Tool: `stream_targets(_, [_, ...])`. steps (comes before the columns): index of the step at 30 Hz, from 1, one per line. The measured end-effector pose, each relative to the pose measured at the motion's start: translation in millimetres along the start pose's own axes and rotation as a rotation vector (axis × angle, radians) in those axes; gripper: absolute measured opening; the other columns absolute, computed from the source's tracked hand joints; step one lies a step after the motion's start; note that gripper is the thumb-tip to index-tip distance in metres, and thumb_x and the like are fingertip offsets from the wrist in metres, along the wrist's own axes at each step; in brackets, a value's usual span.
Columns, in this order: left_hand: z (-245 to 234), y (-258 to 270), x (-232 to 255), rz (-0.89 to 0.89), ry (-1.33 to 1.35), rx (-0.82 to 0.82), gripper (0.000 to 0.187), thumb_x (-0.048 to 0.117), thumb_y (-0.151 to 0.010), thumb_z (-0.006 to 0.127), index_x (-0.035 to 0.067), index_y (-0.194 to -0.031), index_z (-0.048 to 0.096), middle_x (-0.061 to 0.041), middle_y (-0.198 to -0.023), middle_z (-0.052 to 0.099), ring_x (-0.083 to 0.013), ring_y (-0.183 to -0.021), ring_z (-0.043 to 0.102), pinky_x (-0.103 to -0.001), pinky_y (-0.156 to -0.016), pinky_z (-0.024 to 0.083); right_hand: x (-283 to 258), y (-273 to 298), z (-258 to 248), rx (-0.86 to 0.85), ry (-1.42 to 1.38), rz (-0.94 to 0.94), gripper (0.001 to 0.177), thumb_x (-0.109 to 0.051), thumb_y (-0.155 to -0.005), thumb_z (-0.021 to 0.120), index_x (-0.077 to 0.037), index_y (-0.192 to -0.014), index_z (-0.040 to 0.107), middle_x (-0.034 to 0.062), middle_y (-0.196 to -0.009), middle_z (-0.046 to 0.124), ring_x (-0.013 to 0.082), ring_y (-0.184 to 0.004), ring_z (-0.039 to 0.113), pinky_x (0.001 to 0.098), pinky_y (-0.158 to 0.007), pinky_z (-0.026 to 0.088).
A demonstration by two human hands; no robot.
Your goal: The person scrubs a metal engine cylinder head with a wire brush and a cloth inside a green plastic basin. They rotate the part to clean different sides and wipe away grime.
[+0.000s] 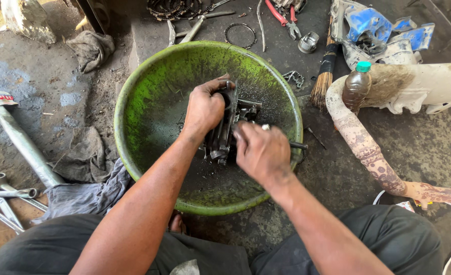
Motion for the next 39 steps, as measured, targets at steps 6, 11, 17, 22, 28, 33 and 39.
stream_targets(6, [5, 1, -2, 0.065, 0.051, -0.029, 0.045, -0.003, -0.080, 0.043, 0.004, -0.108, 0.078, -0.010, -0.138, 0.068, -0.0246, -0.132, 0.063, -0.030, -0.114, 0.041, 18, -18, -4, -0.093, -0.060, 0.202, 0.020, -0.022, -0.105, 0.055, -0.013, -0.100, 0.072, 0.0046, -0.068, 0.069, 0.0134, -0.044, 0.054, 0.0364, -0.043, 0.048])
stream_targets(11, [5, 1, -1, 0.105, 0.024, -0.036, 0.047, -0.003, -0.080, 0.042, 0.004, -0.110, 0.077, -0.010, -0.139, 0.067, -0.0250, -0.130, 0.064, -0.029, -0.112, 0.043, 4, -35, -12, 0.329, 0.139, -0.137, 0.009, -0.020, -0.098, 0.065, -0.014, -0.093, 0.070, 0.0037, -0.073, 0.071, 0.0187, -0.058, 0.063, 0.0372, -0.057, 0.053])
stream_targets(17, [-3, -7, 0, 0.049, 0.019, 0.003, 0.047, -0.003, -0.077, 0.044, 0.005, -0.108, 0.078, -0.010, -0.134, 0.070, -0.0250, -0.128, 0.065, -0.029, -0.111, 0.043, 3, -6, 11, -0.045, -0.030, 0.068, 0.017, -0.014, -0.102, 0.060, -0.010, -0.090, 0.070, 0.0043, -0.067, 0.069, 0.0118, -0.041, 0.056, 0.0295, -0.039, 0.049])
stream_targets(22, [2, -4, -5, 0.098, 0.014, 0.002, 0.045, -0.002, -0.079, 0.045, 0.004, -0.108, 0.079, -0.012, -0.132, 0.071, -0.0255, -0.129, 0.064, -0.030, -0.112, 0.041, 11, -19, 4, -0.012, -0.099, 0.126, 0.015, -0.020, -0.101, 0.063, -0.011, -0.091, 0.070, 0.0039, -0.064, 0.069, 0.0138, -0.040, 0.056, 0.0309, -0.040, 0.048])
stream_targets(28, [3, -4, -9, 0.125, 0.018, 0.019, 0.044, -0.002, -0.079, 0.046, 0.004, -0.108, 0.078, -0.013, -0.132, 0.070, -0.0256, -0.127, 0.065, -0.030, -0.111, 0.043, 0, -30, -11, 0.184, 0.127, -0.058, 0.014, -0.019, -0.099, 0.062, -0.011, -0.090, 0.071, 0.0041, -0.064, 0.068, 0.0131, -0.043, 0.055, 0.0352, -0.053, 0.048])
stream_targets(33, [-2, -4, -3, 0.071, -0.006, 0.013, 0.047, -0.001, -0.079, 0.045, 0.007, -0.110, 0.078, -0.012, -0.129, 0.073, -0.0239, -0.124, 0.069, -0.028, -0.110, 0.047, -18, 4, -3, -0.100, 0.111, 0.008, 0.030, -0.021, -0.108, 0.057, -0.013, -0.081, 0.067, 0.0043, -0.057, 0.062, 0.0159, -0.040, 0.046, 0.0373, -0.049, 0.045])
stream_targets(39, [1, -1, -1, 0.211, 0.000, -0.031, 0.048, -0.003, -0.078, 0.044, 0.003, -0.111, 0.078, -0.013, -0.134, 0.070, -0.0266, -0.130, 0.064, -0.031, -0.114, 0.041, -7, -3, -7, 0.025, 0.085, -0.056, 0.020, -0.020, -0.100, 0.059, -0.013, -0.083, 0.068, 0.0046, -0.061, 0.065, 0.0152, -0.041, 0.048, 0.0410, -0.056, 0.045])
Point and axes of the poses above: each hand's wrist, its own y-axis away from the middle knuckle, its own z-axis out of the palm, x = y × z, the point moved 3 cm from there along -y, towards the middle knuckle
